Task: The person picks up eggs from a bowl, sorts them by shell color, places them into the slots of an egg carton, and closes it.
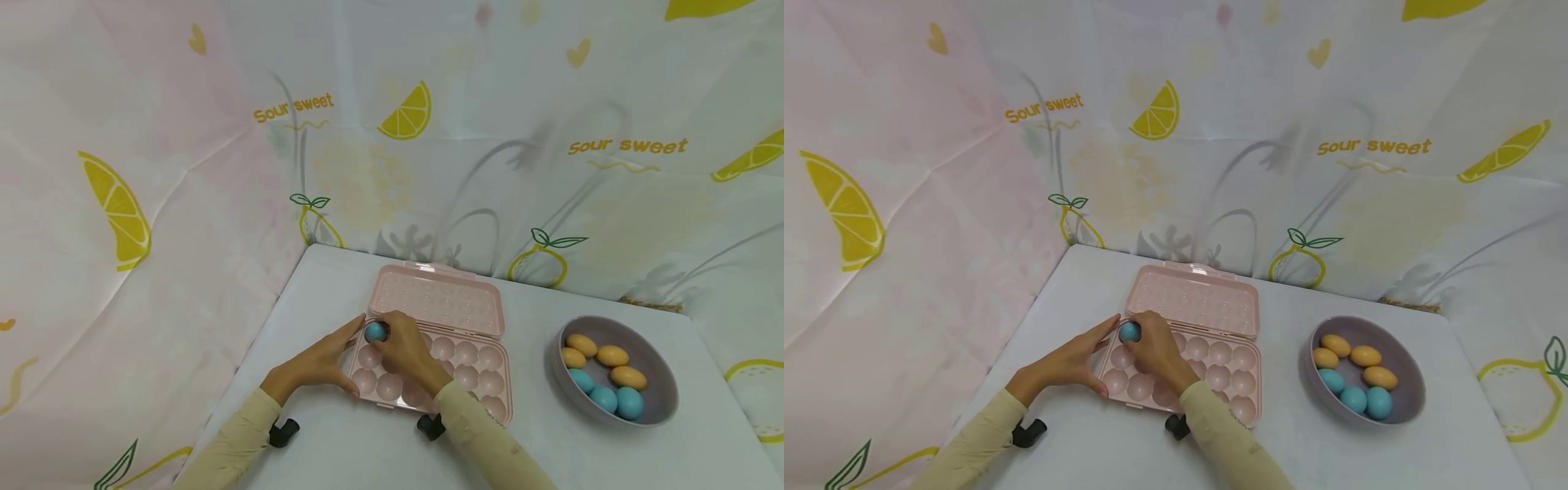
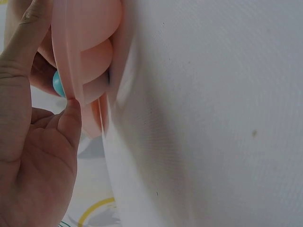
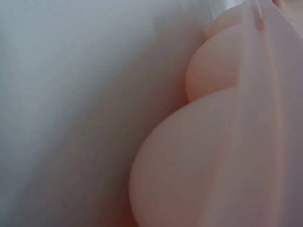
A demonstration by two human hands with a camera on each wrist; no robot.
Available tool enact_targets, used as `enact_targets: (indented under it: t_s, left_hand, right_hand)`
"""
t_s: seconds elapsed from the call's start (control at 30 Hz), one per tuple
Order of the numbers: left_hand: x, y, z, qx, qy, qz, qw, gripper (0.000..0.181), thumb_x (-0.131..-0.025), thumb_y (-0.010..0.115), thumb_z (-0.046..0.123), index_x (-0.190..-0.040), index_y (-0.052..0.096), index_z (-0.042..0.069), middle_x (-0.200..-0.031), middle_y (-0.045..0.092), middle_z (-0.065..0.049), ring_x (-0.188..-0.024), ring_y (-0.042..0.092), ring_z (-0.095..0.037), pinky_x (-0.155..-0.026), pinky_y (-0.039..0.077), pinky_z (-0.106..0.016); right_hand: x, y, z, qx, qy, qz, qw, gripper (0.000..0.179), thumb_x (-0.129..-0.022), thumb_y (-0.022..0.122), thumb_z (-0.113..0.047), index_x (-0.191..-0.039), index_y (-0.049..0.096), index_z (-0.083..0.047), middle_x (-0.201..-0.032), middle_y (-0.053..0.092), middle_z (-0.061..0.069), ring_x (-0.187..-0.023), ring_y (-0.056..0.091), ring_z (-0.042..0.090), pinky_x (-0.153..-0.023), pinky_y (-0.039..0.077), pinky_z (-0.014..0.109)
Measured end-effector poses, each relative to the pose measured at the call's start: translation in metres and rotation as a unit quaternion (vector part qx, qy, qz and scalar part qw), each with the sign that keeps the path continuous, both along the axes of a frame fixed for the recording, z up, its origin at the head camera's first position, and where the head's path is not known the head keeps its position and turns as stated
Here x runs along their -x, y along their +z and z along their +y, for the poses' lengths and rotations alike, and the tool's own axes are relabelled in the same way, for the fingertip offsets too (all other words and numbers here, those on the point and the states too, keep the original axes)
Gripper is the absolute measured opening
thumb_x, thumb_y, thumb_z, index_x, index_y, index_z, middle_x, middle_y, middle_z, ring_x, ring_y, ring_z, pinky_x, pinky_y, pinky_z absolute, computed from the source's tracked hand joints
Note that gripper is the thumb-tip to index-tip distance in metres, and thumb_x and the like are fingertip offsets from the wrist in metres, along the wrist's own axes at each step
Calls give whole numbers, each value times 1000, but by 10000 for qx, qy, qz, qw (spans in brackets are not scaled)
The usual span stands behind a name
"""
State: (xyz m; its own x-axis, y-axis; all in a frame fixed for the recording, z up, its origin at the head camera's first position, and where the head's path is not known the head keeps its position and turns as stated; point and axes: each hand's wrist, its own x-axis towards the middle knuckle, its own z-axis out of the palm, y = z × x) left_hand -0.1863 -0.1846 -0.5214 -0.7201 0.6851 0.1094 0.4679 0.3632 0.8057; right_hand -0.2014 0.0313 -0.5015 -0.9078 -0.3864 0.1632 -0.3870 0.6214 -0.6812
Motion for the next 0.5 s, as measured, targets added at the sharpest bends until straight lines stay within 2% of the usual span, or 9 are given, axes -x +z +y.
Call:
enact_targets:
  t_s: [0.13, 0.3, 0.33, 0.4, 0.5]
  left_hand:
    - [0, 1, 1, 51, 10, 27, 10000, 141, -54, 95, 36, -154, 4, -2, -161, 11, -19, -146, 19, -26, -110, 37, -31]
    - [-1, 1, 2, 74, 43, 27, 10000, 140, -54, 95, 33, -155, 5, -2, -161, 12, -18, -146, 20, -27, -110, 37, -32]
    - [-2, 3, 3, 58, 65, 28, 10000, 139, -54, 96, 31, -154, 5, -2, -160, 12, -19, -146, 20, -28, -110, 37, -34]
    - [-6, 14, 5, 10, 72, -11, 10000, 137, -54, 96, 24, -153, 6, -6, -159, 13, -23, -145, 21, -33, -110, 37, -38]
    - [-6, 15, 5, 79, 172, -65, 9998, 138, -53, 97, 26, -153, 7, -5, -159, 14, -21, -145, 21, -29, -110, 37, -36]
  right_hand:
    - [0, 5, 5, 89, 21, 26, 10000, 44, -82, 78, -13, -123, 65, -3, -108, 66, 7, -97, 62, 16, -82, 56, 25]
    - [-2, 18, 14, 82, 84, 411, 9991, 44, -79, 81, -13, -117, 66, 3, -107, 67, 13, -95, 65, 23, -78, 58, 28]
    - [-3, 21, 16, 83, 108, 498, 9987, 43, -79, 81, -12, -116, 67, 4, -107, 67, 14, -95, 66, 24, -78, 58, 29]
    - [-5, 28, 21, 145, 130, 639, 9978, 43, -78, 81, -10, -116, 67, 5, -108, 68, 15, -95, 66, 27, -79, 59, 32]
    - [-8, 39, 30, 254, 164, 744, 9968, 42, -79, 80, -10, -116, 67, 3, -108, 68, 15, -96, 66, 27, -79, 59, 34]
